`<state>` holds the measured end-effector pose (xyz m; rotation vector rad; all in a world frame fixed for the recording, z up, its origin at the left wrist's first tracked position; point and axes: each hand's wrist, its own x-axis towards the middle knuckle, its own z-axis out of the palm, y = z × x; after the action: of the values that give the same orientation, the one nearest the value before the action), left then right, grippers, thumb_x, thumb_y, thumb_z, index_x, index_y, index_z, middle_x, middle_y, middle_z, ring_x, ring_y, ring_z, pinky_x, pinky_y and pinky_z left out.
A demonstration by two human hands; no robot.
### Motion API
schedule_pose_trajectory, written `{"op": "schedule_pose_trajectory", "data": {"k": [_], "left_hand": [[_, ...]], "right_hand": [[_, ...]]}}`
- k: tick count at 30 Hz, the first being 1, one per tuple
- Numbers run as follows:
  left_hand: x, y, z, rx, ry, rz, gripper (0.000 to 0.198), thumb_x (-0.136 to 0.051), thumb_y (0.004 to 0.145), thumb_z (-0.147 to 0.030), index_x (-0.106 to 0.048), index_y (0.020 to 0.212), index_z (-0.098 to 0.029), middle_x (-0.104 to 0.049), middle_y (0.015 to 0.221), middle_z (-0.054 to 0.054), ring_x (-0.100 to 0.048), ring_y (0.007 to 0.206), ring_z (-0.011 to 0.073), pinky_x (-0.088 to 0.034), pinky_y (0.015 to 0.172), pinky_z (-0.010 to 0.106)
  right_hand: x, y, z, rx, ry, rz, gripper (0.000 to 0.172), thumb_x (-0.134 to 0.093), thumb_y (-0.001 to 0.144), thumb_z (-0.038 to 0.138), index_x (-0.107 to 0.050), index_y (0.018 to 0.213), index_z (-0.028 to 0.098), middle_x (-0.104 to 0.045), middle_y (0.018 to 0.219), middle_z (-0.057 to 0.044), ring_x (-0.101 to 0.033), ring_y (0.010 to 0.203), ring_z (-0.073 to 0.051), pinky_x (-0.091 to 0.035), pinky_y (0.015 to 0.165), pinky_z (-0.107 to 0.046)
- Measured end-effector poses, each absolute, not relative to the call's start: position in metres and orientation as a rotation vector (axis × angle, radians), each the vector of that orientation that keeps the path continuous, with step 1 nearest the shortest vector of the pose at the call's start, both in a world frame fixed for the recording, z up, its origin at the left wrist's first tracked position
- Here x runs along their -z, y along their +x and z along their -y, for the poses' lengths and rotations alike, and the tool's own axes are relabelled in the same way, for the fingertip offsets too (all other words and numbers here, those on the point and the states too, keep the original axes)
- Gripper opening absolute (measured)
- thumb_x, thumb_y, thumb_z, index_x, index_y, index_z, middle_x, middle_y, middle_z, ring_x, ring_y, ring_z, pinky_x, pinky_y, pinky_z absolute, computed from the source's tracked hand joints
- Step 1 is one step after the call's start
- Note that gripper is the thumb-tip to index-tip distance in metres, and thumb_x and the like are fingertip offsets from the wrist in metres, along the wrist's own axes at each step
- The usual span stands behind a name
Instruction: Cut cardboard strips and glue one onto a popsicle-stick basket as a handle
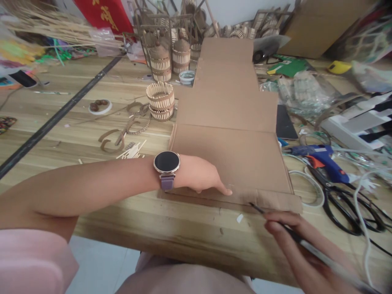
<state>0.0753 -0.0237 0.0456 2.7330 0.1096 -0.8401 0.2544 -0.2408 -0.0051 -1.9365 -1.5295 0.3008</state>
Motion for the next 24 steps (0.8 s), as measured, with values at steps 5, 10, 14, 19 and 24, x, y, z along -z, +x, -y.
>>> {"op": "schedule_pose_trajectory", "data": {"k": [5,10,14,19,24], "left_hand": [[-0.054,0.075,0.028,0.904,2.708,-0.152,0.081,-0.054,0.088,0.0,-0.033,0.151,-0.044,-0.077,0.092,0.002,-0.06,0.064,0.0156,-0.031,0.056,0.026],[-0.06,0.077,0.029,0.909,2.656,-0.162,0.073,-0.054,0.091,-0.003,-0.036,0.151,-0.041,-0.077,0.092,0.004,-0.062,0.067,0.0162,-0.032,0.057,0.025],[-0.059,0.078,0.028,0.934,2.675,-0.127,0.078,-0.055,0.089,-0.001,-0.034,0.152,-0.04,-0.077,0.096,0.004,-0.063,0.07,0.0163,-0.033,0.058,0.024],[-0.056,0.077,0.028,0.912,2.687,-0.112,0.072,-0.052,0.092,-0.005,-0.034,0.153,-0.038,-0.077,0.1,0.006,-0.065,0.073,0.0175,-0.035,0.06,0.025],[-0.058,0.077,0.03,0.905,2.683,-0.163,0.073,-0.054,0.091,-0.004,-0.037,0.151,-0.041,-0.077,0.098,0.005,-0.065,0.073,0.0166,-0.036,0.06,0.024]], "right_hand": [[0.017,0.201,0.216,-0.581,-1.766,1.599,0.011,-0.056,0.091,0.03,-0.064,0.098,0.029,-0.074,0.081,0.002,-0.069,0.064,-0.014,-0.053,0.055,-0.02],[0.034,0.177,0.203,-0.552,-1.595,1.702,0.01,-0.054,0.088,0.023,-0.062,0.094,0.026,-0.075,0.089,-0.002,-0.073,0.077,-0.018,-0.055,0.062,-0.026],[0.037,0.172,0.198,-0.551,-1.639,1.746,0.009,-0.055,0.088,0.024,-0.062,0.093,0.025,-0.075,0.094,-0.005,-0.073,0.08,-0.02,-0.053,0.057,-0.026],[0.037,0.164,0.193,-0.491,-1.592,1.74,0.007,-0.053,0.087,0.02,-0.059,0.089,0.024,-0.074,0.095,-0.004,-0.07,0.074,-0.017,-0.051,0.059,-0.026],[0.037,0.162,0.188,-0.5,-1.607,1.705,0.007,-0.052,0.087,0.021,-0.058,0.087,0.025,-0.072,0.084,-0.001,-0.066,0.066,-0.015,-0.05,0.057,-0.025]]}}
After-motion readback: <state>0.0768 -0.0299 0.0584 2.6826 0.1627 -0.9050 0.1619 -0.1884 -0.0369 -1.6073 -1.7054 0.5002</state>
